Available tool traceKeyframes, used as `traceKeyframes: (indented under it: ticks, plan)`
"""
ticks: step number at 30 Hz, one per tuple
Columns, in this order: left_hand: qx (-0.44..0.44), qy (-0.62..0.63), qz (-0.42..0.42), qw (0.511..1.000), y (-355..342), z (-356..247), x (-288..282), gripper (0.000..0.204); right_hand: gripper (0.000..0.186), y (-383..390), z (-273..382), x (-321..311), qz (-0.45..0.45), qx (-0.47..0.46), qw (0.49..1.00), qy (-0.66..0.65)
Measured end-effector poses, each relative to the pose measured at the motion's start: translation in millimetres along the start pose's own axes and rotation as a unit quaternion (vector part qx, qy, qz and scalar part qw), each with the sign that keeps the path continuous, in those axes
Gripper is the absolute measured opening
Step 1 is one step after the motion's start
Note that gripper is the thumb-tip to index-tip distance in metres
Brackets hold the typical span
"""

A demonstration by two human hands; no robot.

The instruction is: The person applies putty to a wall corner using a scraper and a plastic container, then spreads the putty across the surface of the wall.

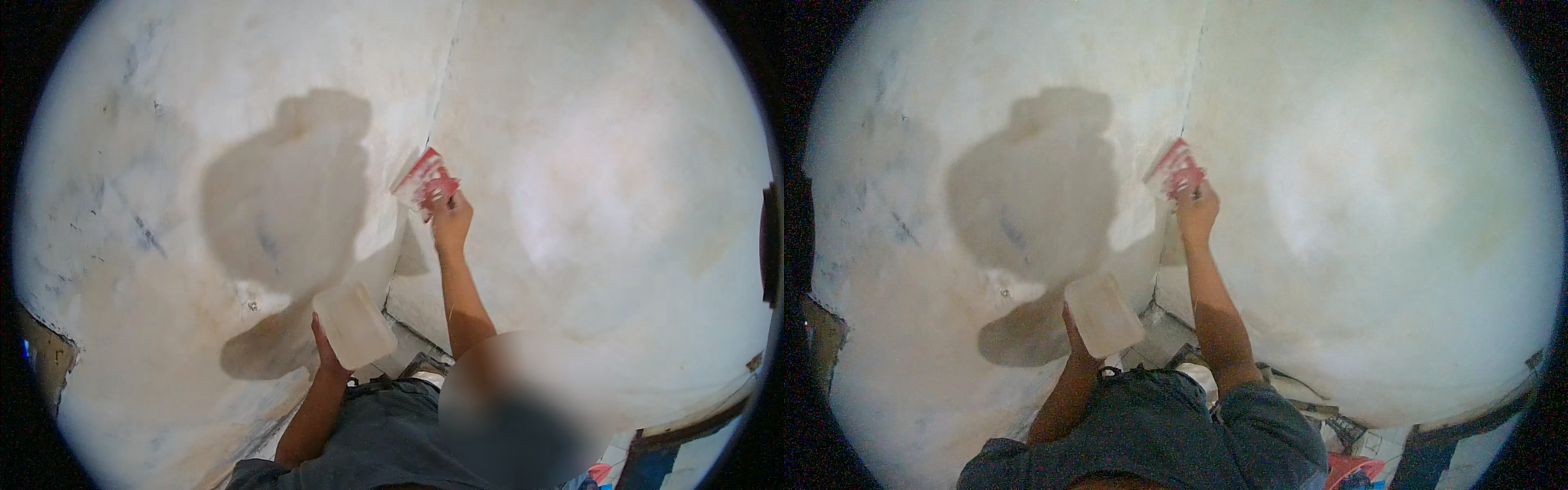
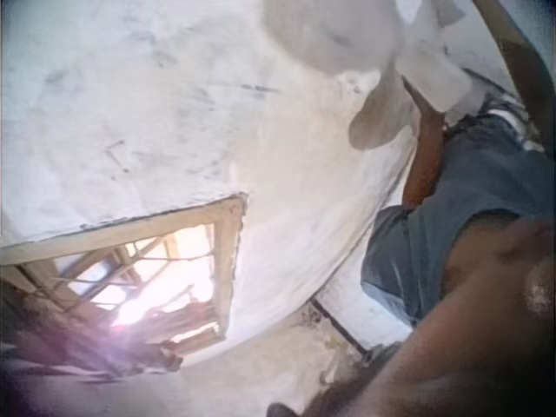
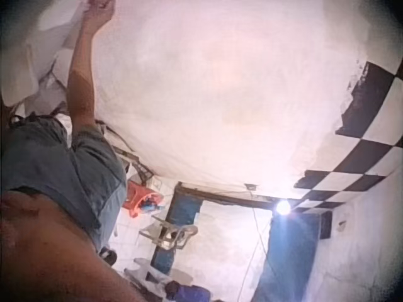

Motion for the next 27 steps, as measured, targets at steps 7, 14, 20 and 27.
traceKeyframes:
  ticks: [7,14,20,27]
  plan:
    - [0.029,0.008,-0.001,1.000,1.3,-7.3,7.4,0.069,0.011,-62.2,-27.2,29.2,0.024,0.160,0.986,-0.050]
    - [0.011,0.000,0.019,1.000,13.4,-11.4,1.1,0.077,0.022,-27.8,147.7,78.2,0.065,-0.108,0.981,0.148]
    - [0.007,0.027,0.024,0.999,16.0,-4.5,-0.7,0.078,0.024,-38.8,93.3,34.8,-0.084,-0.171,0.962,0.197]
    - [0.048,0.028,0.007,0.998,23.5,-15.9,7.4,0.072,0.021,-59.3,77.0,72.0,-0.118,-0.230,0.955,0.147]
Point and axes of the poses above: each hand's wrist, its own y-axis away from the middle knuckle, its own x-axis out of the palm, z = x × y, the point moved 4 cm from there along -y, towards the middle knuckle, and after that the axes turned 3 degrees about -y, right-handed, at the moved point
